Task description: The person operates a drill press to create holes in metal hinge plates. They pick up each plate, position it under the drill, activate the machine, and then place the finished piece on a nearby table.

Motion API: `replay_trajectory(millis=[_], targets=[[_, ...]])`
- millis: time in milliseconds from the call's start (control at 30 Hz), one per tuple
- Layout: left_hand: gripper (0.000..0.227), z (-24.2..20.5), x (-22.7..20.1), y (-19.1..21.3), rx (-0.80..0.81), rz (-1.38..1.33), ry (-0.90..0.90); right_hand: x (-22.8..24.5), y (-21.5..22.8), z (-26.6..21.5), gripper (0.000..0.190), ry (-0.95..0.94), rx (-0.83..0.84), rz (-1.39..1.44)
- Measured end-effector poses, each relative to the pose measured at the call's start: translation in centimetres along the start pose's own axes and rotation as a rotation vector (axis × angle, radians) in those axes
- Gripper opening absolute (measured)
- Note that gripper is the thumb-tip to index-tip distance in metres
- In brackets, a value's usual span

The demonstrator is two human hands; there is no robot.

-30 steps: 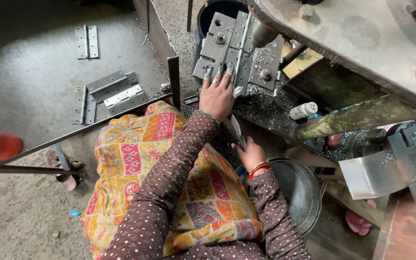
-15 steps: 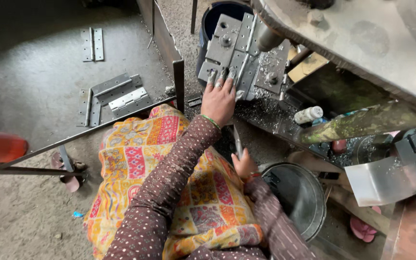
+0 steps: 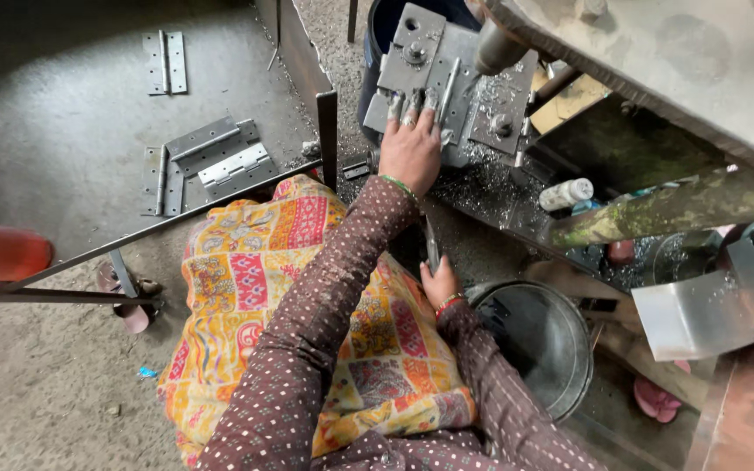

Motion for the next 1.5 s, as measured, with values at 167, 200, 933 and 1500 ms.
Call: replay_trajectory(millis=[167, 200, 933, 1500], targets=[[0.030, 2.3, -0.6, 0.0, -0.022, -0.025, -0.003, 1.7, 7.2, 1.2, 0.052, 0.051, 0.193, -0.188], [0.026, 2.4, -0.7, -0.6, 0.009, -0.011, -0.005, 1.8, 7.4, 0.4, 0.054, 0.057, 0.214, -0.229], [0.018, 8.8, 0.8, -4.8, -0.024, -0.022, -0.001, -0.5, 1.4, 0.1, 0.046, 0.049, 0.035, -0.108], [0.026, -5.4, -1.3, 5.3, -0.109, 0.077, -0.137, 12.4, 16.7, 0.0, 0.061, 0.307, -0.296, 0.114]])
Point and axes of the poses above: each hand's wrist, its own z-axis towards the middle knuckle, its own y-axis out of the back of the hand, x = y × z, the point moved 8 cm from there along z, towards the middle knuckle, and after that the axes turned 14 degrees about y, right-handed, at the moved point
